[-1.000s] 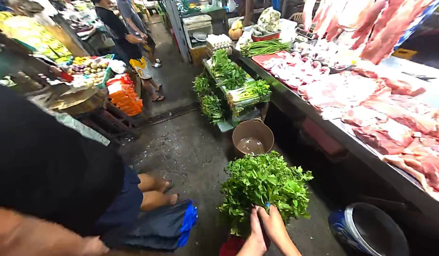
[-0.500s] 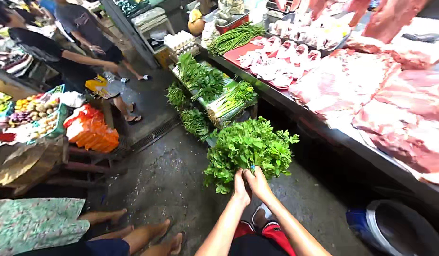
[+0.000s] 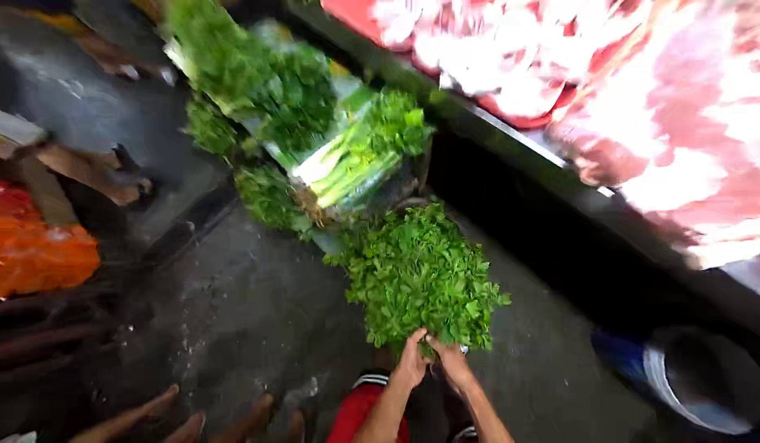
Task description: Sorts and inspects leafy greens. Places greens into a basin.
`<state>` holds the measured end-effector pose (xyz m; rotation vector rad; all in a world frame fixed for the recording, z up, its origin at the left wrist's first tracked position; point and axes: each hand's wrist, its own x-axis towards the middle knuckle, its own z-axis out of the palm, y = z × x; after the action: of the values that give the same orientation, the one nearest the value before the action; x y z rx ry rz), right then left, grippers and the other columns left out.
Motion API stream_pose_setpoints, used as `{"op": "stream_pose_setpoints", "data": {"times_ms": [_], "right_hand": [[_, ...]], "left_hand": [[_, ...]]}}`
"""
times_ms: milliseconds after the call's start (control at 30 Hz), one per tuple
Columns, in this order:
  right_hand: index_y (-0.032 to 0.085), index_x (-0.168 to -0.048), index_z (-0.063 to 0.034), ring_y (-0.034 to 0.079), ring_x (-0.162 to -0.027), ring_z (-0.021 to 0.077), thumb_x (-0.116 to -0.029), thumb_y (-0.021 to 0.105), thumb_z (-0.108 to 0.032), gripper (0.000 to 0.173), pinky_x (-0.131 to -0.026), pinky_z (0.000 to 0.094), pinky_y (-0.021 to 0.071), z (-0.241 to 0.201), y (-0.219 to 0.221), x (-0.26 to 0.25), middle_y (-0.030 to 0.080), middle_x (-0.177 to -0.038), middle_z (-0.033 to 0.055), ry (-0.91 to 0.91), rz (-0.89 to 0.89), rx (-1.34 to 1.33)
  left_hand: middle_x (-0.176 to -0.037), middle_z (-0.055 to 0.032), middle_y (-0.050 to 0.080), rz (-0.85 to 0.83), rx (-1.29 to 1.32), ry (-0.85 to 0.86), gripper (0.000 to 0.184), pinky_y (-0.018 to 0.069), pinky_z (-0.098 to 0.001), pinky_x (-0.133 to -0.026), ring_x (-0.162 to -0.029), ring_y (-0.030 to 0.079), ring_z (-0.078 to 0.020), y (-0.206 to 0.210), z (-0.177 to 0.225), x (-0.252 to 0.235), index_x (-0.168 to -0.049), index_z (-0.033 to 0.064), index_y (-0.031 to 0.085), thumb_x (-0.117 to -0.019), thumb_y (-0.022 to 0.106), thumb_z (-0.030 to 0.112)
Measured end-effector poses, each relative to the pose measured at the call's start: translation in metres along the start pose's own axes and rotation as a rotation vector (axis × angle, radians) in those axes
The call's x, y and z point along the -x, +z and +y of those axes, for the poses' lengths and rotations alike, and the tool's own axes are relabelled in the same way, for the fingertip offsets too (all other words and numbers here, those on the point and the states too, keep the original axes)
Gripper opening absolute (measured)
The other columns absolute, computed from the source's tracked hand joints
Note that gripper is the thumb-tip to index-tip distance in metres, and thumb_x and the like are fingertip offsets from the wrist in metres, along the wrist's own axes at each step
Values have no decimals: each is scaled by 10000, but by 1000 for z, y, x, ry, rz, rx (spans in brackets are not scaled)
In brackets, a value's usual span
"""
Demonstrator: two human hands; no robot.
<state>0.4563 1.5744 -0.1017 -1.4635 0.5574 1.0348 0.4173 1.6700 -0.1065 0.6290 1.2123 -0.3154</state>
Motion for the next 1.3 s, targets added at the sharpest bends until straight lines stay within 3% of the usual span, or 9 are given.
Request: {"op": "stream_pose_setpoints", "data": {"times_ms": [100, 233, 400, 567, 667, 767, 933, 1100, 1300], "right_hand": [[471, -1422, 45, 679, -1082, 278, -1016, 626, -135, 470, -915, 461, 592, 24, 4, -23, 637, -1260, 230, 127, 63, 28], [505, -1375, 76, 633, -1191, 272, -997, 644, -100, 440, -1046, 437, 518, 23, 13, -17, 623, -1291, 243, 190, 140, 265], [519, -1382, 83, 466, -1393, 392, -1005, 640, -249, 517, -1186, 512, 361, 9, 22, -16, 504, -1441, 306, 232, 169, 662], [519, -1371, 76, 595, -1259, 363, -1023, 606, -265, 495, -1097, 535, 455, 0, 15, -22, 605, -1326, 276, 298, 76, 745], [486, -1362, 47, 673, -857, 202, -1039, 605, -209, 429, -797, 379, 576, -7, 4, -28, 651, -1081, 178, 372, 22, 546], [496, -1354, 42, 644, -722, 140, -1031, 625, -168, 406, -673, 302, 566, -15, -6, -31, 655, -1001, 141, 435, 38, 364], [457, -1409, 33, 635, -757, 153, -1049, 605, -204, 455, -706, 318, 553, -11, -5, -30, 633, -1058, 158, 528, 43, 439], [466, -1413, 13, 679, -781, 195, -1077, 542, -188, 400, -674, 357, 591, 4, -9, -32, 640, -1109, 181, 537, 5, 338], [462, -1458, -23, 670, -885, 286, -1116, 430, -274, 425, -734, 438, 574, 6, -18, -37, 622, -1178, 219, 646, -156, 525]], "left_hand": [[-1195, -141, 635, 6, 24, -148, 383, 523, -447, -892, -1042, 619, -236, -20, -18, -38, -1329, 31, 543, -1086, 409, 295], [-1147, -113, 647, -18, 81, -266, 362, 524, -412, -927, -1030, 629, -198, -38, -23, -41, -1281, 17, 537, -1095, 319, 239], [-1179, -124, 608, 14, 123, -266, 303, 508, -419, -931, -1058, 598, -206, -42, -14, -46, -1254, 24, 530, -1045, 362, 163], [-1247, -150, 590, 20, 85, -405, 363, 517, -440, -921, -1081, 600, -238, -32, -1, -47, -1380, 37, 468, -1103, 329, 226], [-1141, -138, 611, 18, 48, -413, 278, 545, -422, -864, -983, 627, -226, -32, 3, -50, -1300, 12, 502, -1084, 388, 145], [-1079, -144, 610, 72, -17, -415, 240, 556, -424, -817, -934, 626, -237, -35, -1, -54, -1213, -20, 548, -978, 514, 6], [-1073, -145, 591, 83, -67, -421, 229, 540, -416, -807, -923, 602, -230, -34, -12, -53, -1223, -25, 538, -1003, 488, 17], [-879, -72, 622, 16, 2, -331, 152, 554, -363, -710, -772, 625, -174, -30, -18, -48, -1007, 51, 555, -990, 405, 60], [-993, -98, 612, -81, -136, -355, 218, 537, -400, -798, -882, 615, -192, -31, -20, -50, -1104, 27, 547, -983, 375, 83]]}}
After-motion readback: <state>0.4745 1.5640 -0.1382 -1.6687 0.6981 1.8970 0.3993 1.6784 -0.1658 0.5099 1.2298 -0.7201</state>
